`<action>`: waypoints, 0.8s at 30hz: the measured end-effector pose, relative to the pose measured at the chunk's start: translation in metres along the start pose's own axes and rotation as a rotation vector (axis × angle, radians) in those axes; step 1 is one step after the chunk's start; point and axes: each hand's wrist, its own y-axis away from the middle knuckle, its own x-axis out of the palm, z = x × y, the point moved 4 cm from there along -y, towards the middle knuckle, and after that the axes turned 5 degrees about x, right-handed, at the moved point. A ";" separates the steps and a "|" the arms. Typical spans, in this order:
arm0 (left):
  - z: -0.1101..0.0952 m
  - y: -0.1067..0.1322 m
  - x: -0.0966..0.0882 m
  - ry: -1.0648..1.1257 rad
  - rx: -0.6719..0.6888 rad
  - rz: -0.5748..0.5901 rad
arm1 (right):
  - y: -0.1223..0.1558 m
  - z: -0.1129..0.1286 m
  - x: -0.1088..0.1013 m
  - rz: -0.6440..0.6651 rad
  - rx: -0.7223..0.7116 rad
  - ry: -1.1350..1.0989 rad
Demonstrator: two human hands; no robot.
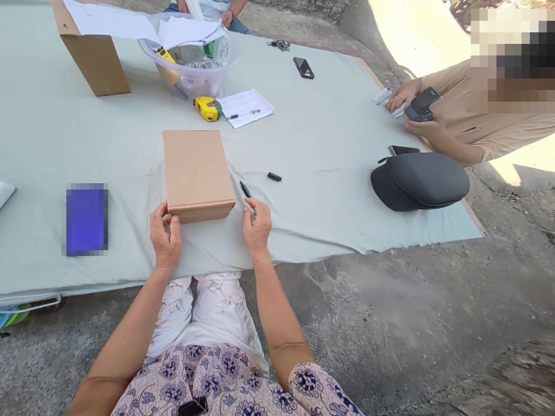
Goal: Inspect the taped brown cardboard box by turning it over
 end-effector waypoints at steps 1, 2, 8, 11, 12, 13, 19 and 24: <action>0.000 0.000 0.000 -0.001 -0.002 -0.002 | -0.006 -0.005 -0.002 0.009 -0.005 0.066; 0.000 0.000 0.000 -0.004 -0.004 -0.004 | -0.012 -0.011 -0.003 0.021 0.008 0.137; -0.003 -0.001 0.001 0.020 -0.008 0.005 | -0.013 -0.029 0.003 0.126 0.043 0.394; -0.002 -0.001 0.002 0.028 0.002 0.005 | -0.008 -0.030 0.005 0.130 0.038 0.387; -0.002 -0.001 0.002 0.030 0.003 0.003 | -0.008 -0.031 0.006 0.130 0.041 0.379; -0.002 -0.001 0.001 0.032 0.000 0.002 | -0.008 -0.032 0.006 0.130 0.042 0.366; -0.001 0.000 0.003 0.080 -0.035 -0.020 | -0.007 -0.027 -0.008 -0.015 0.041 0.127; 0.002 0.002 0.003 0.101 -0.040 -0.030 | 0.006 0.015 -0.017 -0.027 -0.003 -0.038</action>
